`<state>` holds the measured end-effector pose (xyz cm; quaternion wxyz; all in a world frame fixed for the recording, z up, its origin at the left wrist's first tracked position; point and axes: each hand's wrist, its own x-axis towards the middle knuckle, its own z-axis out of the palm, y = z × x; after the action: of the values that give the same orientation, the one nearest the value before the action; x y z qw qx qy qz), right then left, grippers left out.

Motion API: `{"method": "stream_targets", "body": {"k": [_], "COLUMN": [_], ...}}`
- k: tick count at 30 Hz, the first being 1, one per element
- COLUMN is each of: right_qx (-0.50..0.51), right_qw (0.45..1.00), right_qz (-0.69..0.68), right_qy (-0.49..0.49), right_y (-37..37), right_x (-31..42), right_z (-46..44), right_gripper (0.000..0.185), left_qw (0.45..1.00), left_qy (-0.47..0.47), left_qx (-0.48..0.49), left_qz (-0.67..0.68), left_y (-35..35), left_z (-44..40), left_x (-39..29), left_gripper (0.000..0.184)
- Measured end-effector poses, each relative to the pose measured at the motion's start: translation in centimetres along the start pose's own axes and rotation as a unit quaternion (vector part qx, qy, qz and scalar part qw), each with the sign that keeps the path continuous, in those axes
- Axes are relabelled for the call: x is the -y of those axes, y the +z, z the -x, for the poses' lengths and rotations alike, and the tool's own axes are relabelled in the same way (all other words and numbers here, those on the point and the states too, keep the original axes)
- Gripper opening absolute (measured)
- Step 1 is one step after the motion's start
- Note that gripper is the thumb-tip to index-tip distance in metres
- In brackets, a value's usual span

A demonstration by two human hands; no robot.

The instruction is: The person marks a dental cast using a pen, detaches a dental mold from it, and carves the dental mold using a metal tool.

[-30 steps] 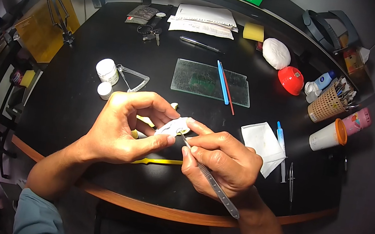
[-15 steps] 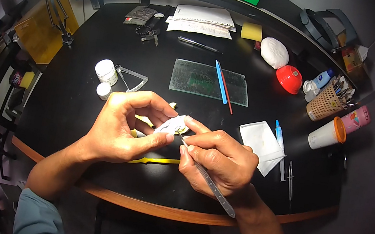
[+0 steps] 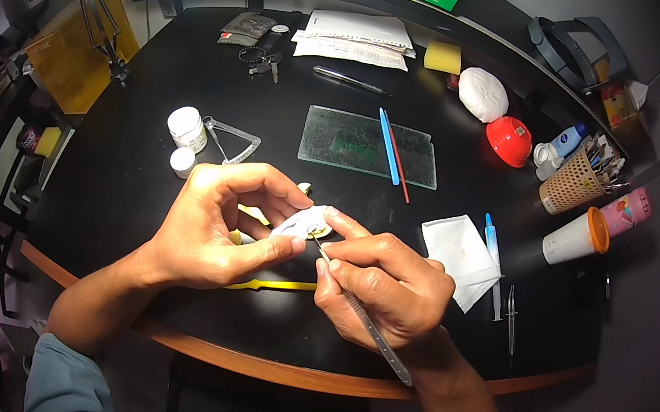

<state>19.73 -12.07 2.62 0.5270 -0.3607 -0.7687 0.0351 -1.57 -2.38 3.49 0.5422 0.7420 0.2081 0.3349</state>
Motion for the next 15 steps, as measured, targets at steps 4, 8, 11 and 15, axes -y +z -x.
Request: {"method": "stream_targets", "body": {"k": [4, 8, 11, 15], "right_qx": [0.003, 0.002, -0.012, -0.01], "right_qw": [1.0, 1.0, 1.0, 1.0], "right_qz": [0.001, 0.005, 0.012, 0.014], "right_qy": [-0.003, -0.011, -0.013, -0.011], "right_y": [0.01, -0.16, -0.06, -0.08], "right_x": [-0.14, 0.0, 0.07, -0.01], "right_z": [0.06, -0.03, -0.04, 0.04], "right_gripper": [0.012, 0.013, 0.014, 0.014], "left_qw": [1.0, 1.0, 1.0, 1.0], "left_qy": [-0.007, -0.009, -0.012, -0.004], "left_qx": [0.002, 0.005, 0.004, 0.002], "left_qz": [-0.002, -0.003, 0.001, -0.006], "left_y": [-0.06, -0.08, -0.13, -0.08], "left_z": [-0.01, -0.01, 0.04, 0.04], "left_x": [-0.11, -0.14, -0.27, -0.23], "left_gripper": [0.033, 0.033, 0.034, 0.034]}}
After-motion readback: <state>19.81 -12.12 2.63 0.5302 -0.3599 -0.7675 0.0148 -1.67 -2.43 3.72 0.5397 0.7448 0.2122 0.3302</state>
